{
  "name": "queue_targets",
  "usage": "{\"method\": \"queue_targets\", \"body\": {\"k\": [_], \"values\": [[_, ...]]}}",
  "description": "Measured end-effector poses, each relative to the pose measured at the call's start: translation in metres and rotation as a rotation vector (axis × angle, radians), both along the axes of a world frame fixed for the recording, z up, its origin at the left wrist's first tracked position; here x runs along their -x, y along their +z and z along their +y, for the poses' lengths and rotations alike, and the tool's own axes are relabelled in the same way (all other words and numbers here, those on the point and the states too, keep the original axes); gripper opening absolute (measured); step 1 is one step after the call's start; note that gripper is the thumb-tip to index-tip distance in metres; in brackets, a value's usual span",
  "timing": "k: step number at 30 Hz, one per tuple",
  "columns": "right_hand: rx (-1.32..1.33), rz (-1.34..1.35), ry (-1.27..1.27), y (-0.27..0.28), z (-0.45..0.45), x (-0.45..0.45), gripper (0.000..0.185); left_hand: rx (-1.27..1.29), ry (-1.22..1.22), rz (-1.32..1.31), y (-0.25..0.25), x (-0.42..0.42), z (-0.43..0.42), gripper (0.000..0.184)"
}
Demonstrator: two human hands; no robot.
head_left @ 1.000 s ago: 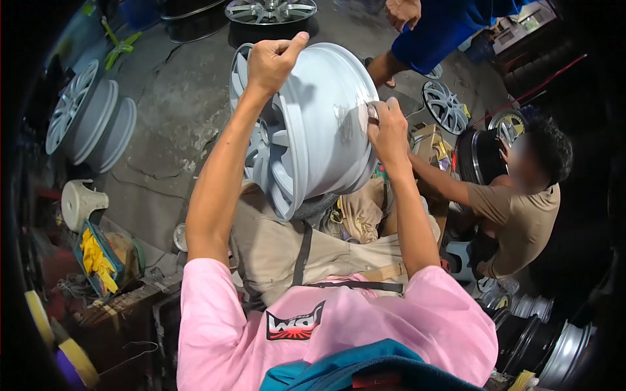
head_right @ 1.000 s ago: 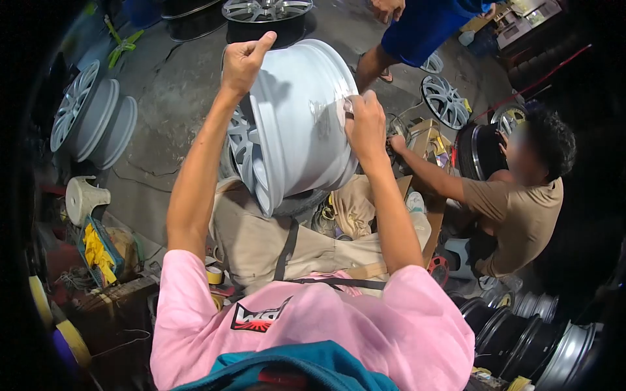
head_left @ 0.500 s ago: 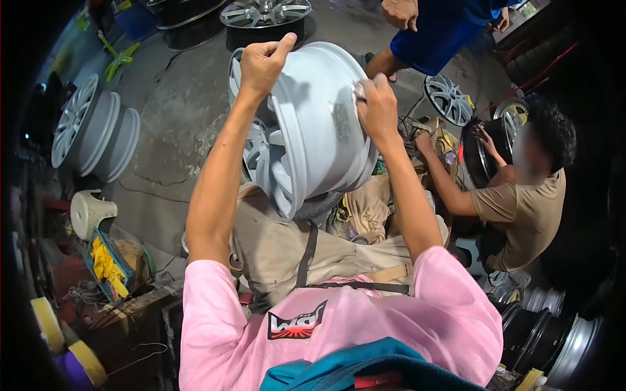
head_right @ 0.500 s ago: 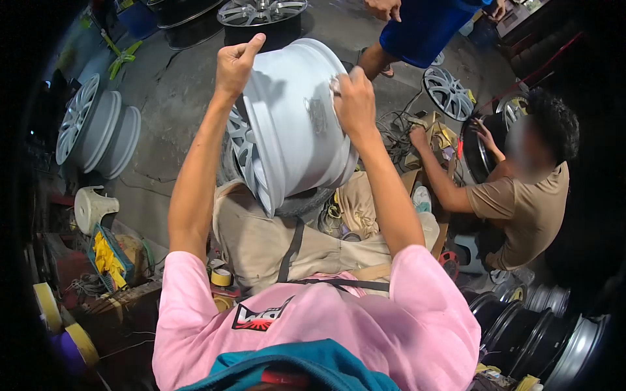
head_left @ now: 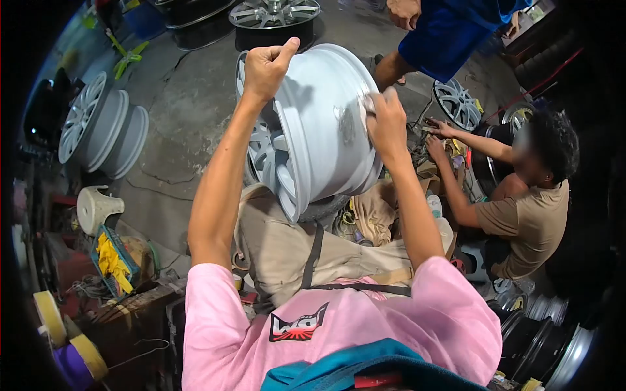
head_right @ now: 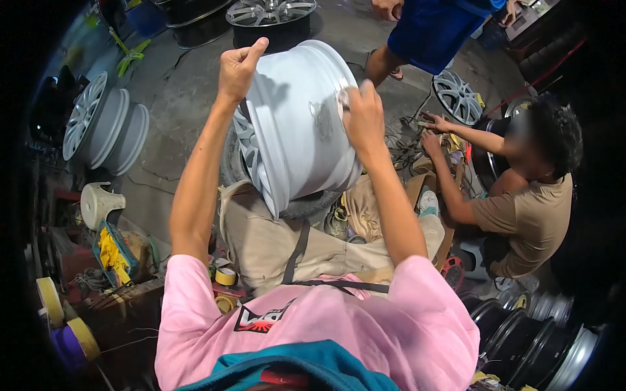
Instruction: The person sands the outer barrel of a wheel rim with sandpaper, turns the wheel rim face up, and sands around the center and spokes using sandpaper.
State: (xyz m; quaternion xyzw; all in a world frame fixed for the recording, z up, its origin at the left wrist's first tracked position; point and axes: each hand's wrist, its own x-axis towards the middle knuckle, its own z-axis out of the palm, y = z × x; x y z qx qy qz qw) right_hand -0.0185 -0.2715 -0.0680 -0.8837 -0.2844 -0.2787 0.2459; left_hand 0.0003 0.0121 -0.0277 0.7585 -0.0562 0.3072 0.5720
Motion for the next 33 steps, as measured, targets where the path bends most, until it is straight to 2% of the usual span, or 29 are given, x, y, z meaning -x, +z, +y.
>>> {"method": "queue_targets", "body": {"k": [2,3,7,11,14,17,22,24,25,28,30,33], "values": [[-0.041,0.07,-0.04,-0.01,-0.014,0.019,0.023,0.014,-0.001,-0.015,0.0,-0.001,-0.005,0.068],[-0.063,-0.005,-0.018,-0.009,-0.013,0.015,0.033,0.009,-0.016,-0.027,0.0,-0.002,-0.009,0.068],[-0.007,-0.073,-0.002,0.005,0.013,-0.032,0.031,0.004,0.01,-0.028,0.0,-0.004,-0.006,0.068],[-0.013,-0.047,-0.01,-0.003,0.001,-0.006,0.03,0.033,-0.016,-0.005,0.0,0.004,-0.001,0.062],[-0.052,-0.038,-0.032,-0.01,-0.01,0.006,0.03,0.012,0.003,-0.031,0.001,-0.001,-0.011,0.067],[-0.022,-0.074,-0.001,-0.003,0.002,-0.03,0.03,0.007,0.007,-0.046,-0.002,-0.006,-0.01,0.068],[-0.074,-0.095,-0.065,-0.01,0.001,0.007,0.031,0.028,0.008,-0.029,0.004,0.007,-0.001,0.067],[-0.01,0.029,-0.154,-0.018,-0.017,0.032,0.024,0.005,0.024,-0.038,0.002,0.004,-0.005,0.066],[-0.07,-0.118,-0.115,-0.022,-0.016,0.024,0.033,0.002,0.013,-0.037,0.001,0.001,-0.008,0.066],[-0.107,-0.159,-0.074,-0.013,-0.003,-0.008,0.034,0.013,0.006,-0.054,-0.001,-0.002,-0.008,0.066],[-0.07,-0.137,-0.106,-0.005,0.008,-0.015,0.033,0.091,-0.042,-0.07,-0.003,0.0,-0.003,0.066],[-0.141,-0.177,-0.093,-0.012,0.008,-0.004,0.022,0.073,-0.028,-0.055,-0.005,0.002,0.001,0.064]]}}
